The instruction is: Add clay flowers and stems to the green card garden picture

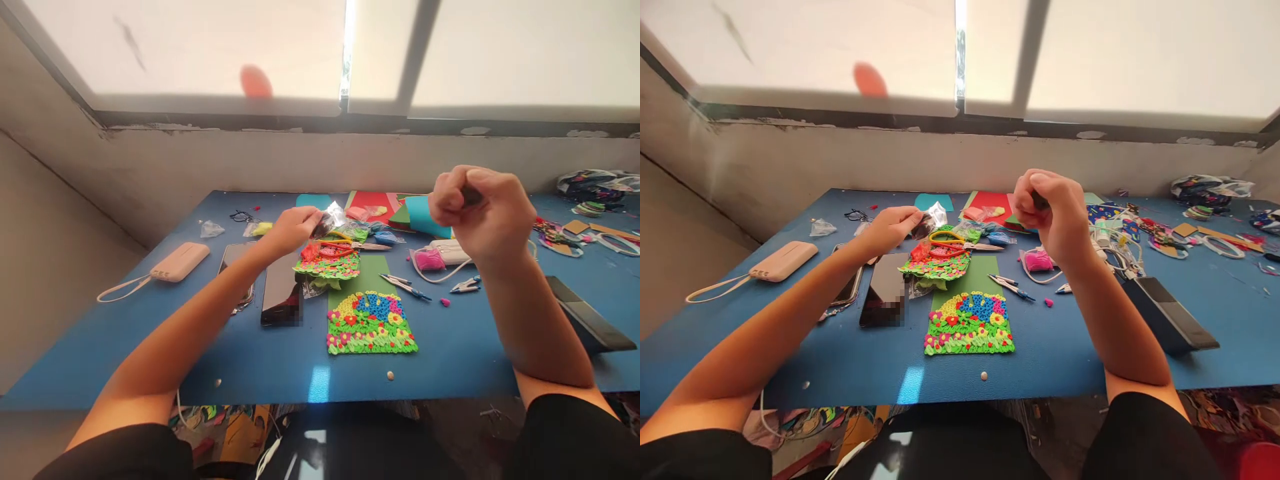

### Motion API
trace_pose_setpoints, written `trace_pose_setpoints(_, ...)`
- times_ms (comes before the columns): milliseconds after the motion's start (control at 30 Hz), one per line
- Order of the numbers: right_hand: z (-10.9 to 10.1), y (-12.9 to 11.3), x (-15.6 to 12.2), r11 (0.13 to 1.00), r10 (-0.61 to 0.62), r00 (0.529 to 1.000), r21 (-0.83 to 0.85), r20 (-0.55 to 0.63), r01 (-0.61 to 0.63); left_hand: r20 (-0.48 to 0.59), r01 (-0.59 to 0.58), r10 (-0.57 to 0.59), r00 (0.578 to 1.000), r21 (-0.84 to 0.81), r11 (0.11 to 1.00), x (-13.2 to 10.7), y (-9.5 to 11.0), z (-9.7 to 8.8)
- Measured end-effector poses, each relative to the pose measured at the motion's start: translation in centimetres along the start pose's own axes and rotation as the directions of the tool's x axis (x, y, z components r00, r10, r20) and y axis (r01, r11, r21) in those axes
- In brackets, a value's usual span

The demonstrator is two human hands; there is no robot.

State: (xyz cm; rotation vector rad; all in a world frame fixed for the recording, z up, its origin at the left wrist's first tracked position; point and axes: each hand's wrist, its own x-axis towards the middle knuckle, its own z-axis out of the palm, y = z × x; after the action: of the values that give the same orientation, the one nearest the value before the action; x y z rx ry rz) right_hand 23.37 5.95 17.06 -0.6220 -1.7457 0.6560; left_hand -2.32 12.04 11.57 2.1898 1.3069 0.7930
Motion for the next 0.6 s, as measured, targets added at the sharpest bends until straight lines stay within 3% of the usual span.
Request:
trace_pose_setpoints(200, 0.4, 2.3, 0.2, 0.994, 0.088, 0.996, 0.06, 0.027, -0.089, 0.224, 0.123, -0.175, 0.959, 0.227, 0.966, 1.5, -3.7, 0.1)
trace_pose_setpoints(333, 0.7, 3.3, 0.0, 0.988, 0.146, 0.986, 0.03, 0.076, -0.149, 0.235, 0.128, -0.195, 0.952, 0.275, 0.953, 1.5, -4.6, -0.1)
trace_pose_setpoints(433, 1.2, 3.5, -0.2, 0.993, 0.105, 0.991, -0.053, 0.079, -0.101, 0.127, 0.129, -0.169, 0.977, 0.275, 0.953, 1.8, -4.1, -0.7)
trace_pose_setpoints(533, 3.0, 3.4, -1.2, 0.943, -0.148, 0.988, -0.296, 0.032, 0.151, -0.075, 0.094, -0.079, 0.994, 0.208, 0.974, 1.1, -1.6, 0.0)
trace_pose_setpoints(567, 4.1, 3.3, -1.8, 0.879, -0.267, 0.963, -0.401, 0.037, 0.259, -0.139, 0.048, -0.029, 0.99, 0.137, 0.989, 0.4, -0.4, 0.6)
trace_pose_setpoints(600, 5.3, 3.3, -2.5, 0.798, -0.353, 0.932, -0.493, 0.084, 0.346, -0.204, -0.066, 0.042, 0.978, -0.108, 0.992, -0.6, 0.9, 1.5)
